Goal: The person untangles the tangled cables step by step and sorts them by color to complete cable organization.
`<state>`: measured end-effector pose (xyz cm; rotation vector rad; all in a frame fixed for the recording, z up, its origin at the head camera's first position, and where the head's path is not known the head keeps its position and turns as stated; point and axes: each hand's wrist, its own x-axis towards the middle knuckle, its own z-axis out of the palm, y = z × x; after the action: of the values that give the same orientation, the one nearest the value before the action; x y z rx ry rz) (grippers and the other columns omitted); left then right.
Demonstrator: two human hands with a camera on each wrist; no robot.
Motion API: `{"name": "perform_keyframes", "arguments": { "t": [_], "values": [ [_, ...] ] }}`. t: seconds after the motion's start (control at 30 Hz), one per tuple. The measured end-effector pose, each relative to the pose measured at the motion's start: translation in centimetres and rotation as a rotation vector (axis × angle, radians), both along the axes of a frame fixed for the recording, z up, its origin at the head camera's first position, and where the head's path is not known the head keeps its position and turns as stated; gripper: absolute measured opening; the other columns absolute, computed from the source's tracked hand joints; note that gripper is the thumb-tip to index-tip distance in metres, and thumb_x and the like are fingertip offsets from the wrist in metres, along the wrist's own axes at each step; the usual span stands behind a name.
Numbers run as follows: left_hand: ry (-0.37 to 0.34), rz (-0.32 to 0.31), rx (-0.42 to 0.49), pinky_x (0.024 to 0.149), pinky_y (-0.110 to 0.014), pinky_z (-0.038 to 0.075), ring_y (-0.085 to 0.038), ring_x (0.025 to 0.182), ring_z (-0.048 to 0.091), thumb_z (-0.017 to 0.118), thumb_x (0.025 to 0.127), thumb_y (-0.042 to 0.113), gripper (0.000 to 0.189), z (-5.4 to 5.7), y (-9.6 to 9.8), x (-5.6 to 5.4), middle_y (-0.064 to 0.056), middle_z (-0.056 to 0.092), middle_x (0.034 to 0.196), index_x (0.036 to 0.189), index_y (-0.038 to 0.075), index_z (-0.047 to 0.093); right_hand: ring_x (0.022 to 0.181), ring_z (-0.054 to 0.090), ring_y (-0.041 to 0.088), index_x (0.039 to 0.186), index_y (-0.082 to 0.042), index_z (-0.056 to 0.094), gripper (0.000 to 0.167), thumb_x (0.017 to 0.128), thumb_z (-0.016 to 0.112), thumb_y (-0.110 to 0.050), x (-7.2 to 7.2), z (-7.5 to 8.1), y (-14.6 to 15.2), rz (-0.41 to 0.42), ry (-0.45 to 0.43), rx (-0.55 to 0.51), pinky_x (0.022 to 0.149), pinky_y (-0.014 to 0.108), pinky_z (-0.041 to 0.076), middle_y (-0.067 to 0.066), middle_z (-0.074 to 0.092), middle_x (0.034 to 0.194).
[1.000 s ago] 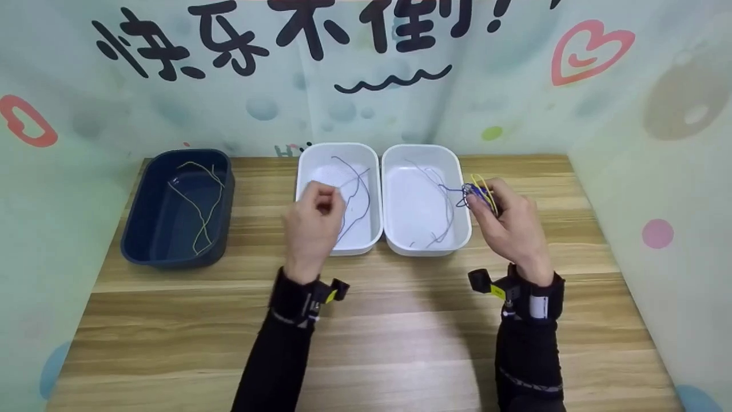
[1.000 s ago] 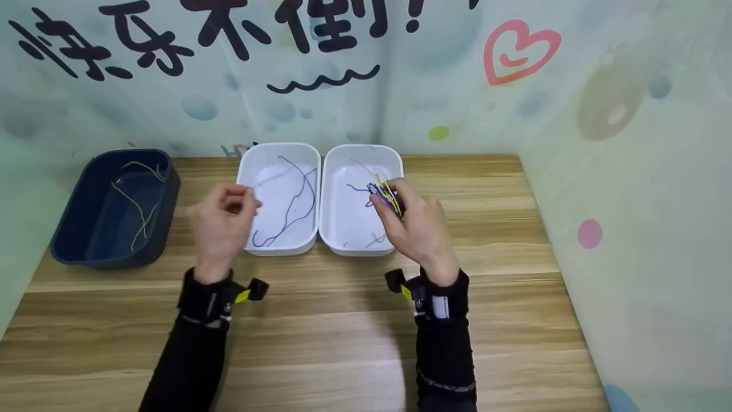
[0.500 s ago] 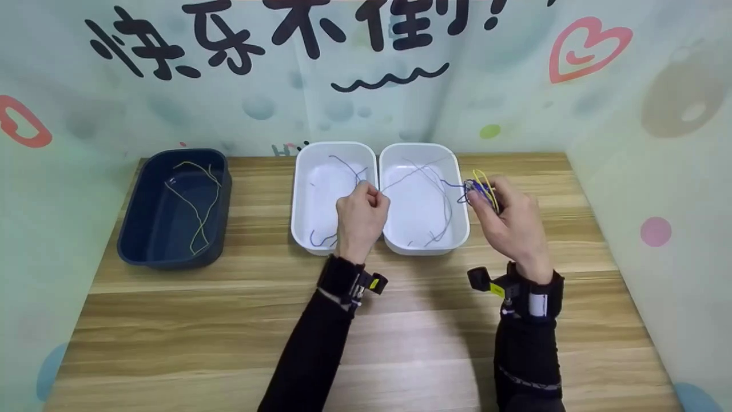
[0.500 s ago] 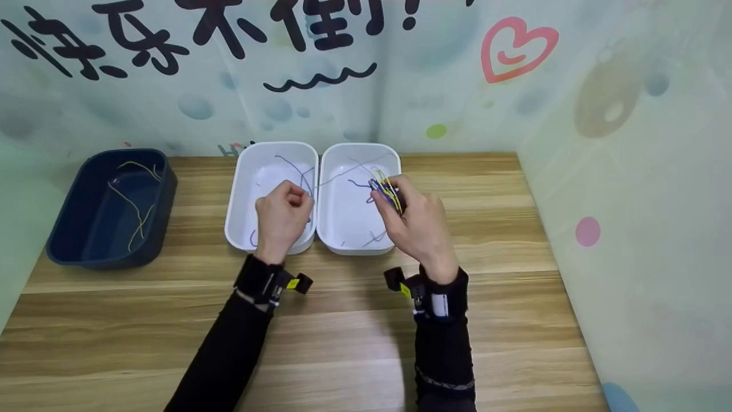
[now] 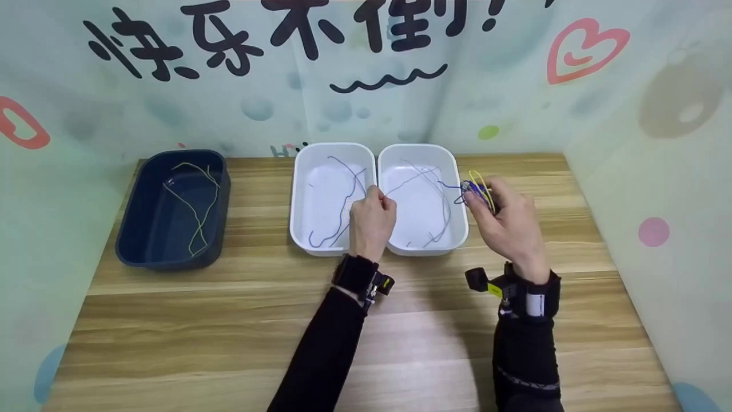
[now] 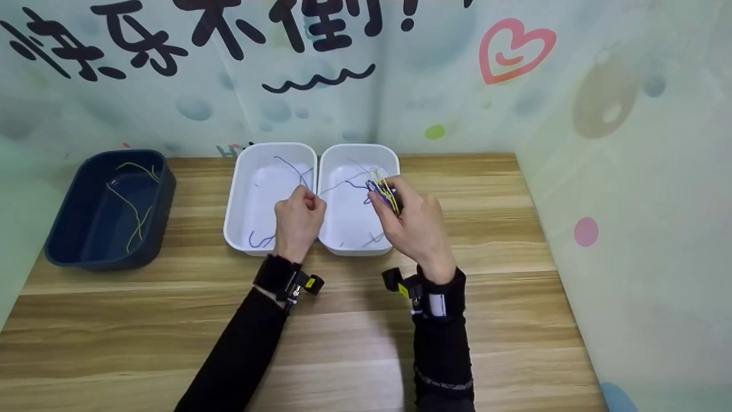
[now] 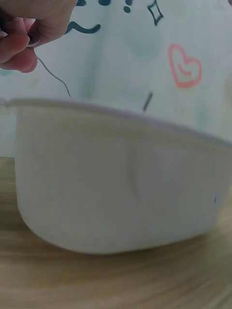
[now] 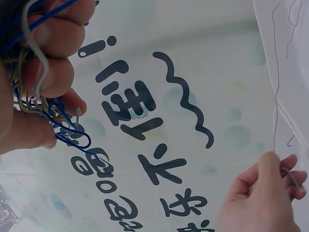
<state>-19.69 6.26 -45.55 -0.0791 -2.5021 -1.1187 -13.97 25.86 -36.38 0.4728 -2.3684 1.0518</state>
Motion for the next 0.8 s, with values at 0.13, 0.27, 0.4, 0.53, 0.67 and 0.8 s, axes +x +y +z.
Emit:
{"name": "perform_keyframes", "arguments": {
  "t": [0.13, 0.27, 0.4, 0.53, 0.67, 0.8],
  "values": [
    [-0.008, -0.026, -0.153, 0.045, -0.029, 0.051, -0.024, 0.053, 0.065, 0.056, 0.090, 0.010, 0.010, -0.5, 0.9, 0.4, -0.012, 0.067, 0.064, 0.083, 0.003, 0.059, 0.069, 0.061, 0.011, 0.099, 0.004, 0.065, 0.013, 0.090, 0.065, -0.005, 0.0, -0.1, 0.0, 0.005, -0.009, 0.007, 0.063, 0.011, 0.045, 0.013, 0.072, 0.083],
    [0.017, -0.051, -0.277, 0.045, -0.032, 0.051, -0.023, 0.051, 0.064, 0.057, 0.089, 0.008, 0.010, -1.0, 1.7, 0.7, -0.011, 0.065, 0.059, 0.080, 0.004, 0.057, 0.068, 0.060, 0.011, 0.099, 0.004, 0.065, 0.014, 0.090, 0.066, -0.006, 0.0, -0.1, -0.1, -0.001, -0.021, 0.012, 0.062, 0.012, 0.044, 0.013, 0.072, 0.083],
    [0.045, -0.069, -0.330, 0.047, -0.033, 0.052, -0.024, 0.054, 0.065, 0.059, 0.087, 0.006, 0.010, -1.2, 2.2, 1.0, -0.012, 0.065, 0.060, 0.078, 0.005, 0.057, 0.067, 0.059, 0.010, 0.098, 0.003, 0.065, 0.013, 0.090, 0.066, -0.008, 0.0, 0.0, -0.2, -0.014, -0.025, 0.020, 0.061, 0.013, 0.043, 0.011, 0.072, 0.081],
    [0.040, -0.076, -0.406, 0.049, -0.033, 0.054, -0.025, 0.059, 0.066, 0.059, 0.086, 0.004, 0.008, -1.1, 2.6, 1.1, -0.013, 0.066, 0.063, 0.078, 0.004, 0.060, 0.066, 0.058, 0.011, 0.097, 0.002, 0.065, 0.013, 0.090, 0.066, -0.008, 0.0, 0.0, -0.2, -0.010, -0.017, 0.030, 0.060, 0.013, 0.043, 0.011, 0.072, 0.081],
    [-0.012, -0.102, -0.449, 0.053, -0.033, 0.055, -0.026, 0.063, 0.067, 0.059, 0.087, 0.003, 0.008, -0.9, 2.7, 1.3, -0.014, 0.067, 0.067, 0.080, 0.003, 0.063, 0.065, 0.059, 0.010, 0.098, 0.002, 0.065, 0.013, 0.090, 0.066, -0.008, 0.0, -0.1, -0.2, 0.001, -0.017, 0.028, 0.058, 0.012, 0.043, 0.011, 0.072, 0.081],
    [-0.055, -0.133, -0.472, 0.056, -0.034, 0.056, -0.026, 0.068, 0.068, 0.060, 0.087, 0.003, 0.007, -0.6, 2.7, 1.3, -0.016, 0.069, 0.072, 0.084, 0.002, 0.066, 0.064, 0.059, 0.009, 0.099, 0.002, 0.065, 0.014, 0.089, 0.067, -0.008, -0.1, -0.1, -0.2, 0.003, -0.024, 0.029, 0.056, 0.012, 0.042, 0.011, 0.073, 0.082]
  ]
}}
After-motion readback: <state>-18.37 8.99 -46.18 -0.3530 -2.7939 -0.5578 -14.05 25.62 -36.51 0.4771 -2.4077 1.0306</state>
